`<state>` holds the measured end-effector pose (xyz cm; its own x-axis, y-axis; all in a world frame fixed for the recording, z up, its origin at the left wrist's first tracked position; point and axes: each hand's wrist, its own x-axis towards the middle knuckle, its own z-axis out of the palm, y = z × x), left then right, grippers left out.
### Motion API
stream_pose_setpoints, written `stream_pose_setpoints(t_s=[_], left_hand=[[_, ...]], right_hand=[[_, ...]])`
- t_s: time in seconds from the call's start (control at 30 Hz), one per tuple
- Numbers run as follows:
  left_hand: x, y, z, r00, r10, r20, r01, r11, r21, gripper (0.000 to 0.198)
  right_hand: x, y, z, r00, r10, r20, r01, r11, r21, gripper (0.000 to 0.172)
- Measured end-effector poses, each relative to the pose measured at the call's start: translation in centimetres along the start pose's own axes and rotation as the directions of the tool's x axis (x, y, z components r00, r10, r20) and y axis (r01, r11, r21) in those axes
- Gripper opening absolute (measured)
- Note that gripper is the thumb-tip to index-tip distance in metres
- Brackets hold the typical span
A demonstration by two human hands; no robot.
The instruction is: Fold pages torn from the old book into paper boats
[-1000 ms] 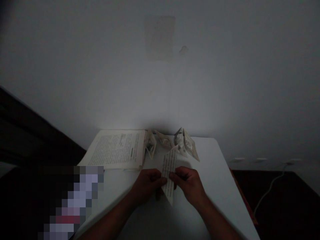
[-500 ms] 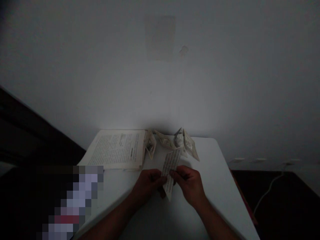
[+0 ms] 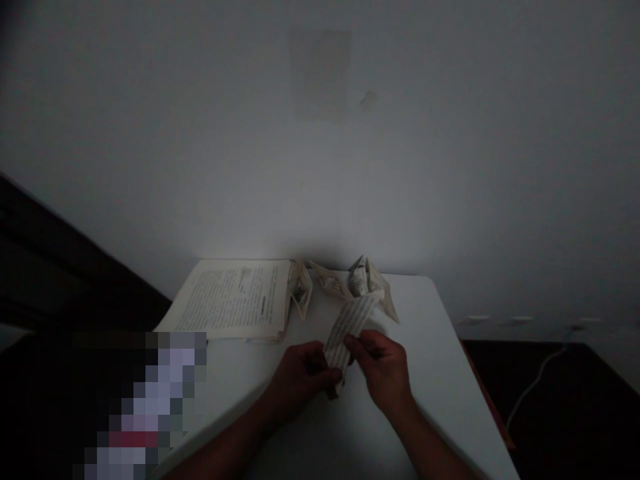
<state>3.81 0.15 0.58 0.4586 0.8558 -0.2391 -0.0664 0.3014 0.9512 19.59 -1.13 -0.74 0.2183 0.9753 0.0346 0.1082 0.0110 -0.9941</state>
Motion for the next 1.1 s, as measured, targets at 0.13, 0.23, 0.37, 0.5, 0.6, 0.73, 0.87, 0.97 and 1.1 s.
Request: stream_pose_setpoints(t_s=[0.13, 0.23, 0.37, 0.5, 0.6, 0.73, 0.87, 0.97, 1.1], left_hand=[[-0.1, 0.0, -0.3, 0.999, 0.04, 0.033, -0.041, 0.999, 0.012, 0.022], [-0.2, 0.4, -0.9, 0.988, 0.149, 0.039, -0.148, 0.989, -0.025, 0.028], [0.2, 0.4, -1.6, 0.974, 0.223, -0.034, -0.224, 0.973, -0.062, 0.031], [0.5, -0.3, -1.7, 0.979, 0.202, -0.038, -0.205, 0.972, -0.117, 0.029], [0.5, -0.6, -1.5, 0.983, 0.181, -0.012, -0.18, 0.964, -0.194, 0.027], [0.4, -0.6, -1.4, 0.983, 0.183, 0.034, -0.17, 0.957, -0.234, 0.022], [0.2, -0.4, -1.6, 0.982, 0.191, 0.009, -0.187, 0.97, -0.157, 0.022], [0.0, -0.2, -1.6, 0.969, 0.236, -0.067, -0.234, 0.971, 0.041, 0.021], [-0.2, 0.2, -1.5, 0.946, 0.284, -0.156, -0.232, 0.93, 0.284, 0.015]], right_hand=[[0.1, -0.3, 0.0, 0.998, 0.026, 0.056, -0.03, 0.997, 0.066, 0.024], [0.2, -0.6, 0.0, 0.979, 0.059, 0.193, -0.087, 0.987, 0.138, 0.023], [0.0, -0.7, 0.3, 0.926, 0.088, 0.367, -0.174, 0.963, 0.207, 0.024], [-0.2, -0.4, 0.5, 0.919, 0.098, 0.383, -0.222, 0.93, 0.294, 0.031], [-0.1, -0.3, 0.5, 0.921, 0.08, 0.38, -0.205, 0.932, 0.3, 0.03], [0.0, -0.4, 0.5, 0.901, 0.046, 0.431, -0.186, 0.94, 0.288, 0.029], [-0.1, -0.7, 0.5, 0.898, 0.025, 0.439, -0.118, 0.975, 0.186, 0.031], [-0.4, -1.1, 0.5, 0.899, -0.023, 0.437, -0.022, 0.995, 0.098, 0.031], [-0.7, -1.7, 0.7, 0.884, -0.077, 0.461, 0.121, 0.99, -0.066, 0.032]])
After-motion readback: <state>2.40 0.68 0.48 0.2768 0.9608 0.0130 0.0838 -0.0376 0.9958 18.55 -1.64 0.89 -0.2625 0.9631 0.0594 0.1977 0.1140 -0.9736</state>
